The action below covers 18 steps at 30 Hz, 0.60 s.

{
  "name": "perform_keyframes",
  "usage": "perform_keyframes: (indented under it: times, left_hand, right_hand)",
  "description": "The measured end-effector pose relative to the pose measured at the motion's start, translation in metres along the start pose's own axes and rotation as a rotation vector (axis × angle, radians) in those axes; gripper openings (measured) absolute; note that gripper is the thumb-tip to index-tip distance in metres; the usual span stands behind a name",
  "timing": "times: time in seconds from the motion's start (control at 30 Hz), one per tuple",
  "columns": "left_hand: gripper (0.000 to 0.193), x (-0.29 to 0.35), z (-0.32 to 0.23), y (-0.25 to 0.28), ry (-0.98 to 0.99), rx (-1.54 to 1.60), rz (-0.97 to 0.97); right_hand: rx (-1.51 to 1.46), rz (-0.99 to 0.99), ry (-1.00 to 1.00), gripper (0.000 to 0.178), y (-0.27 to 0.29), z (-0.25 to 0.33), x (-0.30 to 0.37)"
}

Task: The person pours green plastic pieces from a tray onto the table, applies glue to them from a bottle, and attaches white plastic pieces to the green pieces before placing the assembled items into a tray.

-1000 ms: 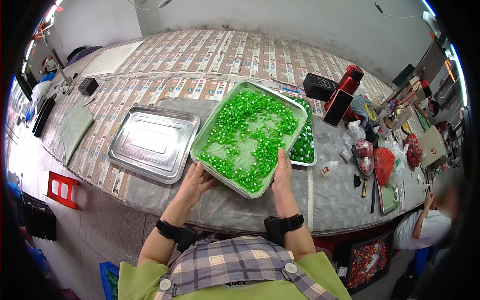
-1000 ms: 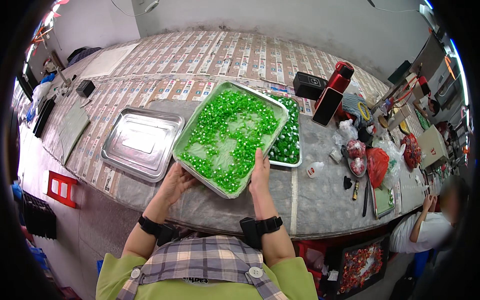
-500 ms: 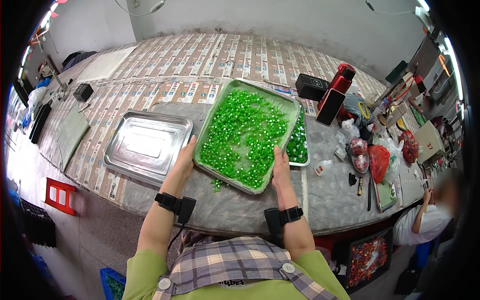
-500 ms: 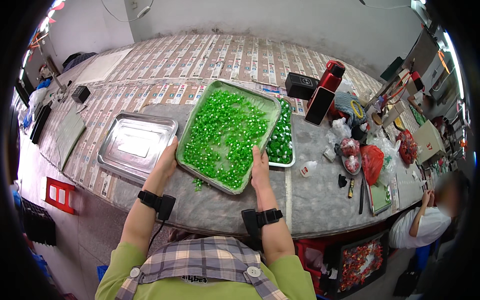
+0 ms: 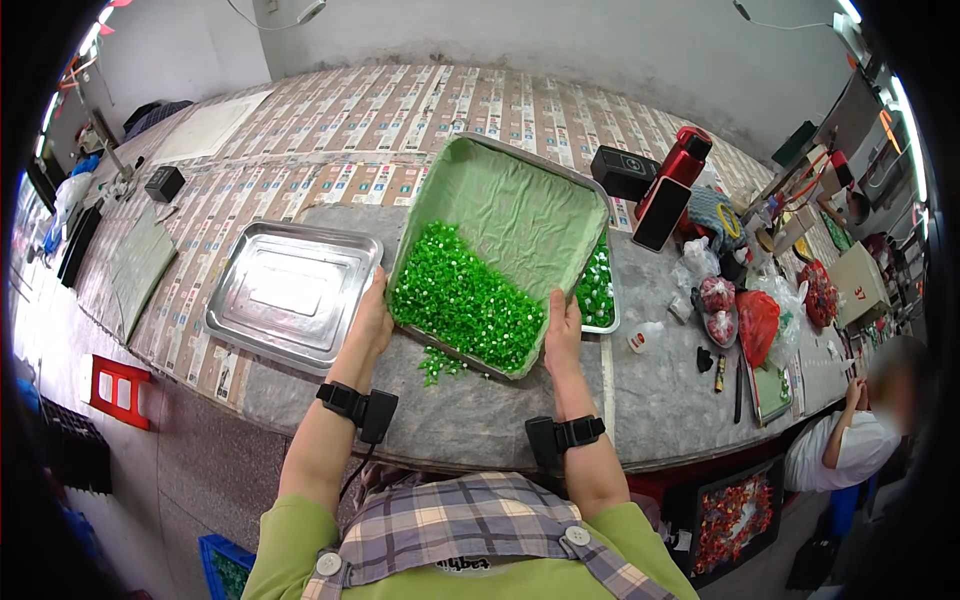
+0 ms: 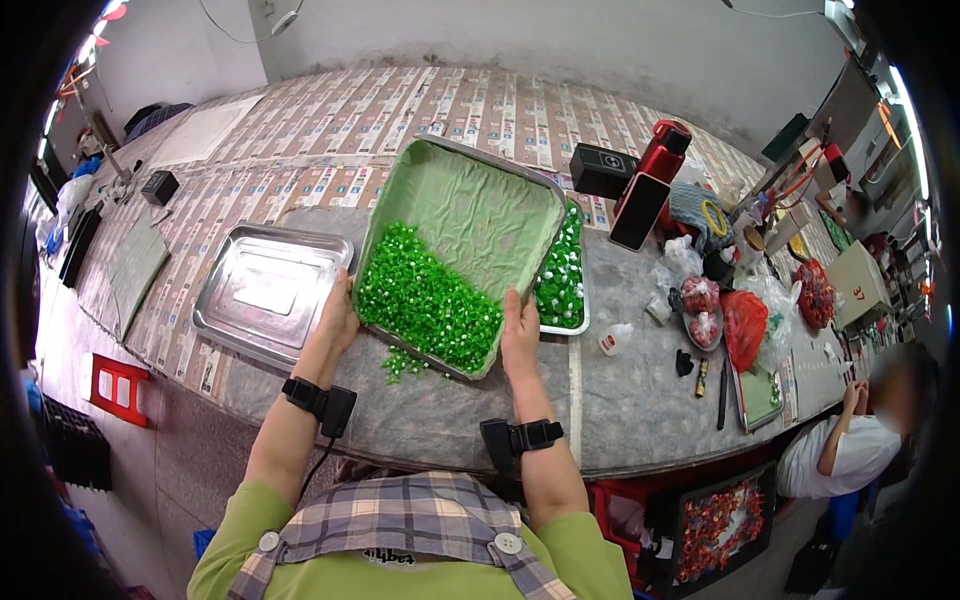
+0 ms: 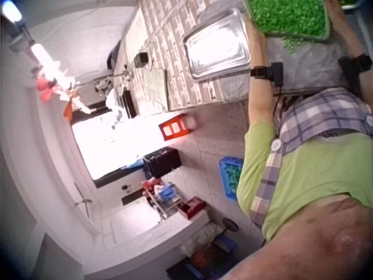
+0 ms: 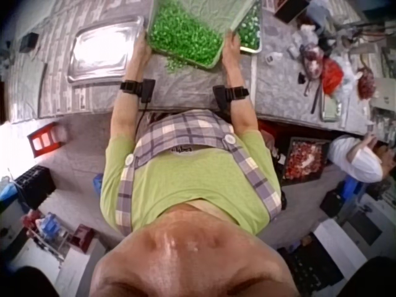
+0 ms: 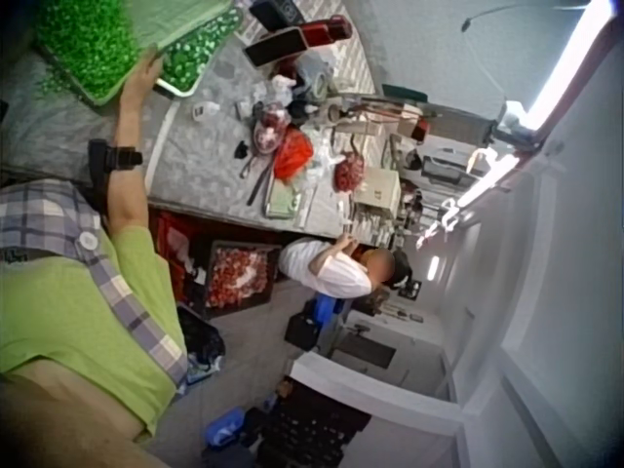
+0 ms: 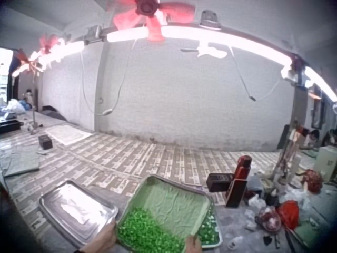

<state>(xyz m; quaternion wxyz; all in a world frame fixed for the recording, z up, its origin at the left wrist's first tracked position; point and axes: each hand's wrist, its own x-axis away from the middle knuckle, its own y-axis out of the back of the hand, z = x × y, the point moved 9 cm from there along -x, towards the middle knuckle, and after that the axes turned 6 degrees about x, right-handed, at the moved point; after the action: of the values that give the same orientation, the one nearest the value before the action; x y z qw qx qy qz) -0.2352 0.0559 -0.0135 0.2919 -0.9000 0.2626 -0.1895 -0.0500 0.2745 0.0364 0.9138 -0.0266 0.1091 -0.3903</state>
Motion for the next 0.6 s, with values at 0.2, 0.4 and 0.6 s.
perform_keyframes:
  times: [0.2,0.4,0.6]
  left_hand:
    - [0.050,-0.001,0.001,0.003,-0.060,0.079,0.024]
    - [0.048,-0.001,-0.001,0.005,-0.098,0.125,0.005]
    - [0.047,0.001,-0.003,-0.001,-0.107,0.120,0.019]
  right_hand:
    - [0.160,-0.016,0.125,0.043,0.000,0.023,0.005]
    - [0.276,-0.027,0.143,0.045,0.000,0.033,0.016]
    - [0.245,-0.035,0.160,0.045,-0.002,0.034,0.018]
